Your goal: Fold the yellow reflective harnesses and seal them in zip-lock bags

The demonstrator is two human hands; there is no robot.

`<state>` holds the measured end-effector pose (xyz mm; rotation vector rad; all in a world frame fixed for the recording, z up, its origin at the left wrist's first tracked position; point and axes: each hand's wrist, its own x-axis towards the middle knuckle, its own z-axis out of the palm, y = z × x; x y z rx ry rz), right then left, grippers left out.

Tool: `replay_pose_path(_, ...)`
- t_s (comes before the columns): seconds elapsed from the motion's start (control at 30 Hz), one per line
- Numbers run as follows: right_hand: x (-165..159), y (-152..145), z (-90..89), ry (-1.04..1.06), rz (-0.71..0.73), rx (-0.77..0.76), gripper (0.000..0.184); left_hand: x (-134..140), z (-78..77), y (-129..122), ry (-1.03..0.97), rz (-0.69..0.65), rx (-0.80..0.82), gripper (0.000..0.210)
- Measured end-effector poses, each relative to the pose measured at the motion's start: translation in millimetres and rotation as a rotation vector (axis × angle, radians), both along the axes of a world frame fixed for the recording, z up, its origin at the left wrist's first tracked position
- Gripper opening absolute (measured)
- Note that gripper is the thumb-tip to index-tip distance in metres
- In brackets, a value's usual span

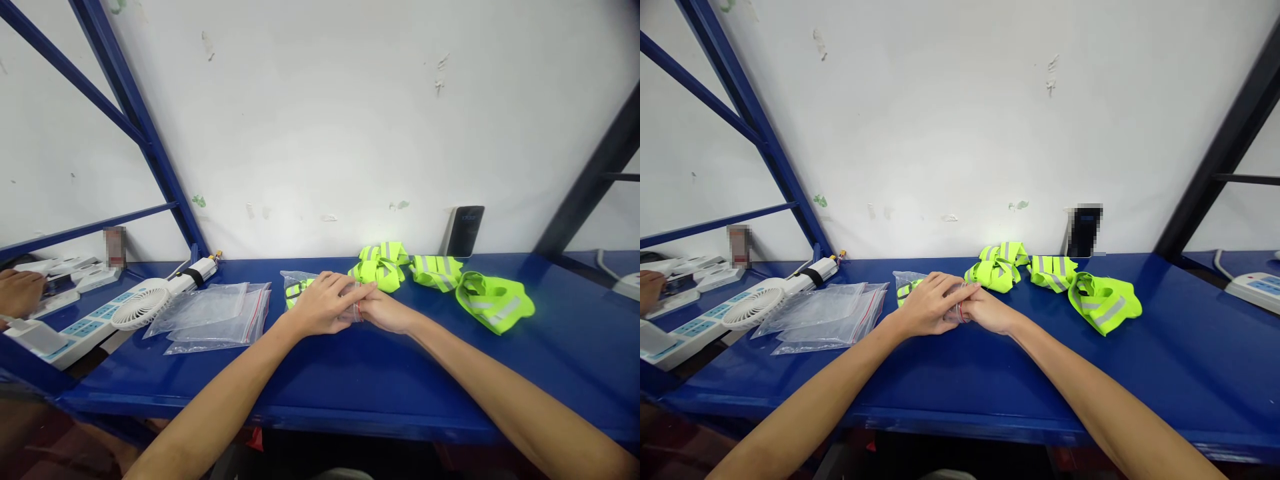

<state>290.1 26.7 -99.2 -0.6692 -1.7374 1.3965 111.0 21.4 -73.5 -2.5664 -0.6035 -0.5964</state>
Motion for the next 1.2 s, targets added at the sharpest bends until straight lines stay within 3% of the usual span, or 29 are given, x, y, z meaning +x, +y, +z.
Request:
replay_pose_path(0.13,1.0,-5.8,9.5,-0.074,-0.17,0.238,0.02,1.4,-5.4,6.4,-0.148,-0.058,0.064,0.062)
replay_pose_path(0.3,9.0,-19.2,25.0,-0.026,-0.464,0.956,0.025,7.5,-8.2,10.6,-0.596,-0.112,0.185,0.075)
replay_pose_path(0.4,9.2,-22.2,27.3,-0.114,-0.576,1.108,0.045,12.2,-4.4,5.2,-0.757,-0.086,0.228,0.085)
replay_pose_path(0.47,6.4,-21.8,26.6,-0.139,-0.63,1.068,0.049,14.6,-1.8,0.8,-0.841,-0.03,0.229,0.086)
replay_pose_path(0.63,-0.2,-17.9,25.6,-0.135,-0.569,0.784,0.01,13.0,-3.1,0.5,-0.869,0.089,0.02,0.079)
replay_pose_path(0.73,0.1,-16.0,25.4,-0.138,-0.558,0.647,0.015,7.2,-6.4,6.6,-0.813,0.065,-0.122,0.072)
replay_pose_path(0.87,1.7,-11.8,24.1,-0.048,-0.66,0.61,0.023,1.8,-7.8,12.0,-0.805,-0.082,-0.351,0.073)
replay_pose_path(1.0,3.3,-3.5,24.7,0.335,-0.699,0.321,0.027,0.1,-6.9,10.5,-0.849,-0.154,-0.423,0.057)
replay_pose_path(1.1,5.8,-1.0,27.4,0.516,-0.602,0.065,0.029,-1.3,-5.9,10.6,-0.901,-0.119,-0.489,0.04)
replay_pose_path(1.2,6.4,-2.0,28.7,0.464,-0.457,-0.014,0.034,-1.3,-7.4,15.5,-0.971,-0.045,-0.759,0.039)
